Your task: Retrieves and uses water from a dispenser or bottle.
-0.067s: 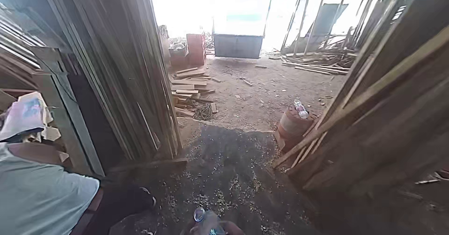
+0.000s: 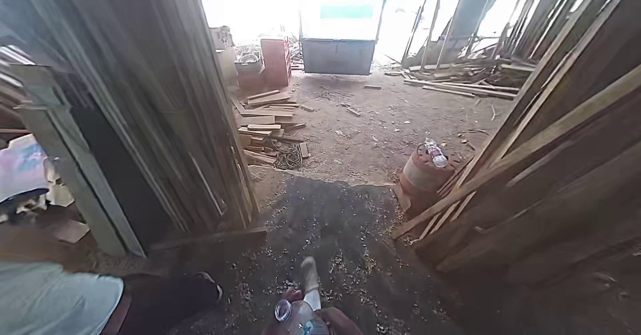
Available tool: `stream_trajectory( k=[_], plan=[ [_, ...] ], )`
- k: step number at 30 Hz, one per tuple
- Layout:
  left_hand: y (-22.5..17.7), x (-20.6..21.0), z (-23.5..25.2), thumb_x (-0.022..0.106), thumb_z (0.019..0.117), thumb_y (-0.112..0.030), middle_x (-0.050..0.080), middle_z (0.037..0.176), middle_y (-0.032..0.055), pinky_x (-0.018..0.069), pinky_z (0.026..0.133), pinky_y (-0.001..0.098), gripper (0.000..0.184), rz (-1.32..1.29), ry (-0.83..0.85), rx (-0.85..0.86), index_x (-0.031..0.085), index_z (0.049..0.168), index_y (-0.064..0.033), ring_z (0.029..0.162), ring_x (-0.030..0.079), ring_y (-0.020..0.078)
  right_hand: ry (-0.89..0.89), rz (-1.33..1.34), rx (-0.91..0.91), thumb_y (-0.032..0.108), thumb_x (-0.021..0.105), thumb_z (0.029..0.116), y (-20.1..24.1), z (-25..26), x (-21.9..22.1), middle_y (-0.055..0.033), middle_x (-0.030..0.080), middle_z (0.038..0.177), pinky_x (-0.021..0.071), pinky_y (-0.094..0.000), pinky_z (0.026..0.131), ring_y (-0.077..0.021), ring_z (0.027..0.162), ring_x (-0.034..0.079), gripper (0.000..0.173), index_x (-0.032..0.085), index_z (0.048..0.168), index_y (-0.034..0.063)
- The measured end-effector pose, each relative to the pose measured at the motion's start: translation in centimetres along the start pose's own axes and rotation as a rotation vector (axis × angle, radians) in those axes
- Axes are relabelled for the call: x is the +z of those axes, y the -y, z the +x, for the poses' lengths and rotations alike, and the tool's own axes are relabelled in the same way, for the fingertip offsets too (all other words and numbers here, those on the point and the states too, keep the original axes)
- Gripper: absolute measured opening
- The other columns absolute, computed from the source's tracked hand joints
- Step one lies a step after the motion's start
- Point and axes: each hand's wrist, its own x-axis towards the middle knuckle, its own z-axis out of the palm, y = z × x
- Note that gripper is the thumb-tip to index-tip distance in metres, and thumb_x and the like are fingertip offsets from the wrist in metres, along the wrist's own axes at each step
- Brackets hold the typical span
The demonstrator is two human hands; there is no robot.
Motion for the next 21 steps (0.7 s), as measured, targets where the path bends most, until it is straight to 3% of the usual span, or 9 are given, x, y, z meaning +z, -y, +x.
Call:
stream_trajectory(
  k=[1,3,5,6,8,11,13,17,21],
  plan=[
    [1.8,0.9,4.2,0.087,0.0787,-0.036,0.053,0.147,0.0247,0.0419,0.120,0.0427,0.105,-0.090,-0.008,0.020,0.030,0.149,0.0157,0.139,0.051,0.0279,-0.005,0.009,0.019,0.041,0.087,0.0810,-1.3,2.9,-2.4,-0.0233,0.064,0.134,0.0492,-0.0504,0.109,-0.0333,0.125,0.062,0.077,0.058,0.140,0.0007],
    [2.0,2.5,13.8,0.088,0.0732,-0.029,0.056,0.142,0.0253,0.0454,0.115,0.0416,0.105,-0.153,-0.073,-0.023,0.030,0.146,0.0182,0.134,0.055,0.0263,-0.082,0.064,0.081,0.040,0.086,0.0822,-3.3,8.6,-7.1,-0.0250,0.064,0.132,0.0499,-0.0519,0.108,-0.0343,0.122,0.064,0.077,0.057,0.140,-0.0018],
    [4.2,2.1,26.0,0.092,0.0693,-0.030,0.052,0.146,0.0280,0.0445,0.116,0.0415,0.112,-0.143,-0.043,0.026,0.029,0.148,0.0174,0.136,0.053,0.0272,-0.312,0.165,0.128,0.033,0.087,0.0817,-4.8,15.5,-12.4,-0.0227,0.066,0.130,0.0519,-0.0484,0.107,-0.0298,0.120,0.066,0.072,0.059,0.138,-0.0029],
    [5.5,2.9,30.0,0.092,0.0715,-0.039,0.045,0.153,0.0277,0.0425,0.118,0.0396,0.119,-0.114,0.026,0.046,0.024,0.153,0.0150,0.141,0.049,0.0253,-0.416,0.208,0.171,0.029,0.088,0.0800,-5.6,16.7,-14.4,-0.0214,0.067,0.130,0.0522,-0.0458,0.106,-0.0271,0.120,0.066,0.071,0.059,0.137,-0.0034],
    [5.2,3.0,38.6,0.091,0.0717,-0.048,0.050,0.151,0.0203,0.0484,0.114,0.0343,0.121,-0.069,0.185,0.060,0.025,0.156,0.0079,0.135,0.055,0.0177,-0.549,0.324,0.221,0.031,0.089,0.0794,-5.4,20.1,-18.6,-0.0170,0.066,0.132,0.0546,-0.0382,0.104,-0.0196,0.118,0.066,0.075,0.057,0.139,-0.0010],
    [2.4,4.5,54.0,0.096,0.0708,-0.030,0.065,0.135,0.0174,0.0548,0.109,0.0392,0.111,-0.140,0.445,0.089,0.029,0.153,0.0058,0.124,0.065,0.0223,-0.694,0.307,0.197,0.032,0.086,0.0821,-5.7,25.7,-29.2,-0.0180,0.065,0.131,0.0568,-0.0378,0.098,-0.0211,0.114,0.066,0.071,0.058,0.139,0.0002],
    [0.9,5.8,63.0,0.096,0.0695,-0.024,0.063,0.139,0.0166,0.0534,0.110,0.0367,0.109,-0.075,0.586,0.072,0.032,0.153,0.0049,0.126,0.064,0.0198,-0.763,0.244,0.221,0.031,0.081,0.0879,-7.4,28.4,-35.7,-0.0208,0.064,0.130,0.0561,-0.0413,0.096,-0.0263,0.115,0.066,0.061,0.061,0.135,-0.0011],
    [2.1,9.6,79.3,0.096,0.0689,-0.029,0.059,0.143,0.0162,0.0524,0.110,0.0358,0.109,0.118,0.738,0.103,0.034,0.153,0.0038,0.128,0.061,0.0167,-0.943,0.368,0.462,0.035,0.070,0.0969,-15.8,32.1,-45.9,-0.0119,0.067,0.129,0.0578,-0.0375,0.096,-0.0201,0.112,0.069,0.045,0.066,0.131,0.0071],
    [4.9,15.0,95.3,0.096,0.0671,-0.030,0.062,0.138,0.0151,0.0543,0.107,0.0329,0.107,0.199,0.673,0.115,0.038,0.150,0.0042,0.123,0.063,0.0151,-1.277,0.564,0.599,0.026,0.063,0.1006,-27.1,37.1,-56.1,-0.0130,0.073,0.113,0.0583,-0.0391,0.093,-0.0191,0.100,0.071,0.033,0.068,0.124,0.0031]
  ],
)
